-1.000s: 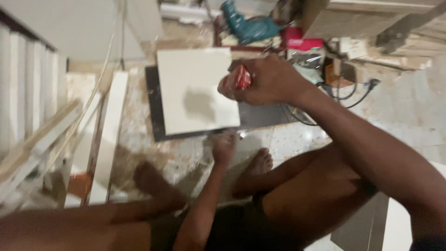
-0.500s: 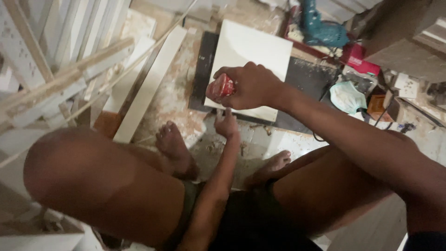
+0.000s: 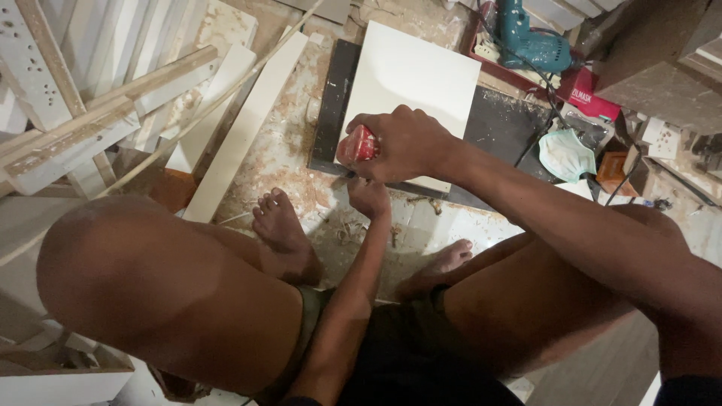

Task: The person sits on the floor and repeatedly drills holes into white rectangular wood panels using a red cordless drill. After drilling, the person wipes the panel with a green cloth and places it on a stack of finished panels. The person then picks up a new panel and repeats the process.

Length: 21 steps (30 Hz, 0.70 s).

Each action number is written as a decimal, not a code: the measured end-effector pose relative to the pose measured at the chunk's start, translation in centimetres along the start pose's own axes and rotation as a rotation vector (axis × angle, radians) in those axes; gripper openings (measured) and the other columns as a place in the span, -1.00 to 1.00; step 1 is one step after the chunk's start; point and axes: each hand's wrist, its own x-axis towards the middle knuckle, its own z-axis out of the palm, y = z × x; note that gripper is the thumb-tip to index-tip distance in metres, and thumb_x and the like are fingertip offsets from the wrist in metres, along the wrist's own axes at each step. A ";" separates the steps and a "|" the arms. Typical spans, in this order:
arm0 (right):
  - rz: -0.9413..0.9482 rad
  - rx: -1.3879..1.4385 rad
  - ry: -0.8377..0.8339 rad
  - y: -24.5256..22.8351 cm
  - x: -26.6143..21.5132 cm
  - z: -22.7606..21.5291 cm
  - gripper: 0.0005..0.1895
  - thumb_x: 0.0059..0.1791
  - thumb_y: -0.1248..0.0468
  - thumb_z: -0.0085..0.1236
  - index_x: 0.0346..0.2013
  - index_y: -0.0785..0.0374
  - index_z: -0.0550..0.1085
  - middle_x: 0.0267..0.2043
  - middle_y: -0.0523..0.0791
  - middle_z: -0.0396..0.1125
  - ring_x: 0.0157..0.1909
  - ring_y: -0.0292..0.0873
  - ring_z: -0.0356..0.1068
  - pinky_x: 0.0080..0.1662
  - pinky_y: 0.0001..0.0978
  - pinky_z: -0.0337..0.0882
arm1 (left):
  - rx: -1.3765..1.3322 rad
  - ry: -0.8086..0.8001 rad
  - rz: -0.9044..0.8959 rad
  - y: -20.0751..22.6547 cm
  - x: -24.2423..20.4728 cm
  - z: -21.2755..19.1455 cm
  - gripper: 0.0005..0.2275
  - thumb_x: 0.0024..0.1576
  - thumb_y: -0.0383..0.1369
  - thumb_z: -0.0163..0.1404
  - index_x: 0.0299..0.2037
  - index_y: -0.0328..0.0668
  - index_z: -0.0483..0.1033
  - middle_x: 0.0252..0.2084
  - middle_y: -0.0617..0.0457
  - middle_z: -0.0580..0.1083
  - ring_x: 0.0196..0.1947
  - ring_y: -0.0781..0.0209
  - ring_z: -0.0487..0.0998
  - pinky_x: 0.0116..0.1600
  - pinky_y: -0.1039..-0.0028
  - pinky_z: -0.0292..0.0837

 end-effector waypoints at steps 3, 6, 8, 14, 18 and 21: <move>-0.005 0.016 0.027 -0.1 -0.1 -0.1 -0.30 -0.17 -0.20 0.25 0.21 -0.04 0.50 -0.14 0.25 0.51 -0.09 0.48 0.54 -0.02 0.39 0.54 | 0.009 -0.020 0.022 -0.8 0.4 0.7 -0.86 0.11 -0.33 0.21 -0.15 0.00 0.75 -0.14 0.08 0.62 -0.09 -0.12 0.63 0.08 -0.02 0.58; -0.001 -0.052 -0.020 -0.5 -0.7 -0.4 -0.23 -0.18 -0.18 0.21 0.28 -0.01 0.45 -0.10 0.25 0.51 -0.06 0.48 0.54 0.00 0.38 0.55 | 0.049 0.066 0.055 0.7 0.4 -0.3 -0.82 0.10 -0.22 0.20 -0.35 -0.17 0.71 -0.41 -0.10 0.59 -0.32 -0.27 0.62 -0.07 -0.07 0.60; -0.037 -0.012 -0.011 -0.8 -1.2 -0.6 -0.25 -0.20 -0.16 0.23 0.24 0.03 0.47 -0.11 0.24 0.52 -0.08 0.43 0.56 -0.03 0.34 0.58 | -0.064 0.127 -0.032 1.0 0.3 -0.6 -0.72 0.21 -0.16 0.09 -0.27 -0.27 0.63 -0.32 -0.29 0.59 -0.19 -0.37 0.62 -0.03 -0.16 0.52; -0.047 -0.015 0.027 0.1 -0.3 0.5 -0.25 -0.16 -0.17 0.23 0.25 0.11 0.47 -0.15 0.27 0.51 -0.13 0.45 0.56 -0.08 0.35 0.59 | 0.017 0.104 0.116 -0.2 0.5 -0.5 -0.73 0.10 -0.20 0.24 -0.25 -0.29 0.62 -0.32 -0.21 0.58 -0.20 -0.33 0.65 -0.05 -0.13 0.58; -0.013 0.011 -0.036 -0.7 -0.6 -0.7 -0.31 -0.08 -0.14 0.18 0.27 0.07 0.44 -0.09 0.23 0.52 -0.06 0.41 0.56 -0.01 0.40 0.57 | 0.098 -0.016 0.000 -3.2 0.6 1.2 -0.68 0.01 -0.11 0.30 -0.23 -0.16 0.62 -0.27 -0.01 0.58 -0.17 -0.19 0.66 0.08 -0.05 0.57; 0.003 0.006 -0.079 -1.5 -0.8 -0.5 -0.26 -0.10 -0.15 0.13 0.32 0.07 0.39 -0.08 0.24 0.52 -0.06 0.44 0.55 -0.01 0.40 0.56 | 0.108 -0.020 0.009 -3.0 0.0 1.2 -0.67 0.00 -0.12 0.30 -0.21 -0.17 0.60 -0.27 -0.04 0.58 -0.17 -0.21 0.66 0.06 -0.06 0.57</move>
